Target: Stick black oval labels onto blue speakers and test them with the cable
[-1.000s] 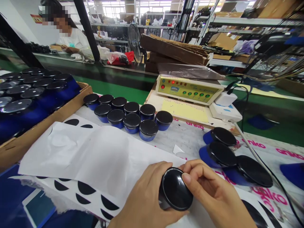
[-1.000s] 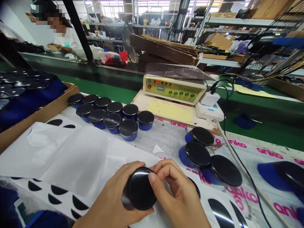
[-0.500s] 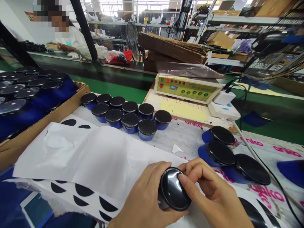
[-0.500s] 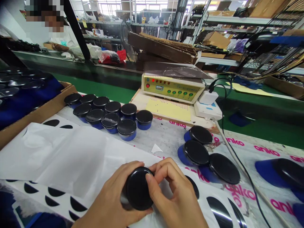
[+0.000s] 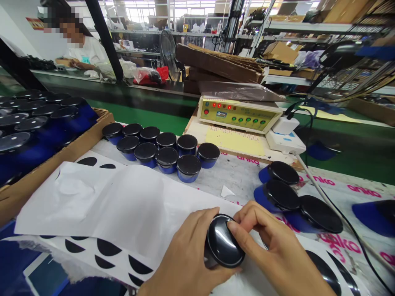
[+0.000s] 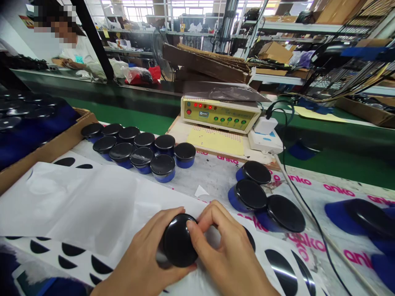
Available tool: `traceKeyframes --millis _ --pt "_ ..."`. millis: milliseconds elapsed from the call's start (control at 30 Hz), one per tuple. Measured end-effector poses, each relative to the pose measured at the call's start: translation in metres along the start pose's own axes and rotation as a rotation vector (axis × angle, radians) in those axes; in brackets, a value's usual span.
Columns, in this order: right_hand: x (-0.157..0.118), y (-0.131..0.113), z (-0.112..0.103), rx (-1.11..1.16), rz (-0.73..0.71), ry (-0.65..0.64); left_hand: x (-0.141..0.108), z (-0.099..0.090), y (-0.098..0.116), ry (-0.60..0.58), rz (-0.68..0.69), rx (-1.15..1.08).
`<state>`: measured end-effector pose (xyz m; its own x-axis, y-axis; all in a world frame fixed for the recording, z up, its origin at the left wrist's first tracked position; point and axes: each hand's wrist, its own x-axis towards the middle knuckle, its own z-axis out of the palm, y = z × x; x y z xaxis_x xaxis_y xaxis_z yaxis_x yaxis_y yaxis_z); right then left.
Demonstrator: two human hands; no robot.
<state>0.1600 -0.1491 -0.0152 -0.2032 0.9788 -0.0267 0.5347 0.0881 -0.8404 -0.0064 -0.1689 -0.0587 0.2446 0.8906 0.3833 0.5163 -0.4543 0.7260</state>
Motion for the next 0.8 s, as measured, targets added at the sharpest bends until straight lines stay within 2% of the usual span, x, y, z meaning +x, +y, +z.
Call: traceKeyframes --millis 67,133,200,233,300,367,467,533,600,700,800 --pt "0.004 0.001 -0.009 -0.182 0.060 -0.020 -0.001 -0.001 0.001 -0.002 0.028 0.081" --pt "0.006 0.003 -0.022 -0.342 0.094 0.029 0.000 -0.003 0.004 -0.029 0.069 0.171" --pt "0.002 0.006 -0.034 -0.437 0.036 0.065 0.002 -0.005 0.009 -0.071 0.124 0.254" --pt "-0.001 0.007 -0.039 -0.470 -0.032 0.043 0.002 -0.006 0.010 -0.097 0.157 0.289" --pt "-0.009 0.007 -0.043 -0.534 -0.215 -0.072 0.003 -0.005 0.011 -0.139 0.214 0.339" --pt "-0.015 0.002 -0.041 -0.571 -0.338 -0.225 0.001 -0.004 0.007 -0.155 0.248 0.350" --pt "-0.012 -0.010 -0.033 -0.470 -0.335 -0.397 -0.006 -0.005 -0.006 -0.098 0.322 0.271" --pt "-0.001 -0.017 -0.030 -0.378 -0.326 -0.423 -0.010 -0.013 -0.016 -0.015 0.346 0.197" --pt "0.016 -0.019 -0.028 -0.357 -0.368 -0.387 -0.012 -0.023 -0.021 0.058 0.305 0.186" --pt "0.049 -0.014 -0.022 -0.480 -0.412 -0.206 -0.010 -0.030 -0.024 0.048 0.250 0.334" --pt "0.072 -0.010 -0.022 -0.589 -0.369 -0.065 -0.006 -0.021 -0.031 -0.016 0.407 0.609"
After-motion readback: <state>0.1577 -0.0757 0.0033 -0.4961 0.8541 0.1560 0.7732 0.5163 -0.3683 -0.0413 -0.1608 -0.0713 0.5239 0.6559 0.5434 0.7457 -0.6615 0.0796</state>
